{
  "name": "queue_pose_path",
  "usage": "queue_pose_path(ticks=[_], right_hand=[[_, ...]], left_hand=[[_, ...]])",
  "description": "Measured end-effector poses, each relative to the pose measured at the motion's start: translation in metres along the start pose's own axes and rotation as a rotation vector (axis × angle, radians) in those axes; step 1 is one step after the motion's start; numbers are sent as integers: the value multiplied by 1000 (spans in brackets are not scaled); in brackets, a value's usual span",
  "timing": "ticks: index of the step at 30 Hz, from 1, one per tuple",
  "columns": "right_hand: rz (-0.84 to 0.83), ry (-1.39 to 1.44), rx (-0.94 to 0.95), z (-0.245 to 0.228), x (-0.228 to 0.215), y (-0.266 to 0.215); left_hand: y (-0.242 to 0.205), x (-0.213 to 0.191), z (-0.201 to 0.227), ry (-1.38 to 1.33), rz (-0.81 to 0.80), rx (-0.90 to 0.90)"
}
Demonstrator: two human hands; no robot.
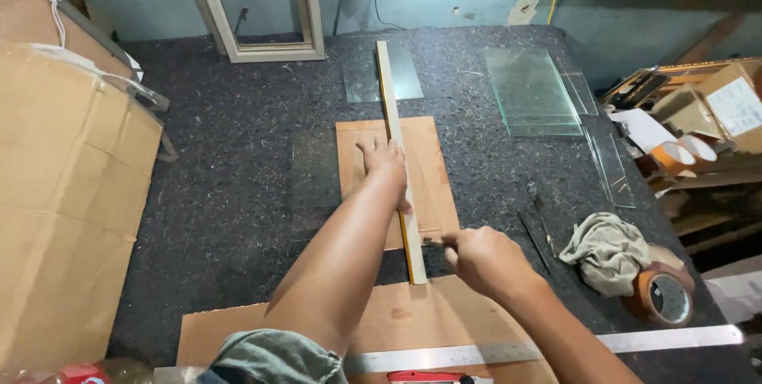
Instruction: Measuring and marking glass sheets using a ruler and pen on a workshop table for framing.
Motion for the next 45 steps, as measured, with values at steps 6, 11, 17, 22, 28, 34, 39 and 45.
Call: queue_pose_path(ticks=[6,11,17,22,28,34,39,45], right_hand=[[19,-12,10,-8,-16,-8],[45,-62,-40,-19,-11,10],[106,-173,-145,-38,-18,75],[170,-158,-160,-70,-55,147],[179,-63,-99,-86,-83,193],[130,-42,-68,-87,-89,189],[123,-31,-84,-89,-96,183],[110,-34,-100,-94,-92,192]], left_hand=[[4,3,0,5,-8,13],[9,2,-3,-13,-22,26],[-22,-21,-1,-44,-35,21],[-20,-27,-6,-23,-50,24],[6,-14,-11,-68,-45,66],[7,-12,-11,-75,-46,65],[8,-13,-12,-37,-61,58],[17,-5,-11,-37,-64,58]])
Point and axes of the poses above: each hand's wrist, its own y-axis towards the middle knuckle, its own x-axis out of the palm, z = x × y, the point moved 5 cm from there along y, towards the middle knuckle, and after that the axes turned 11 degrees about x, right-handed, at the moved point
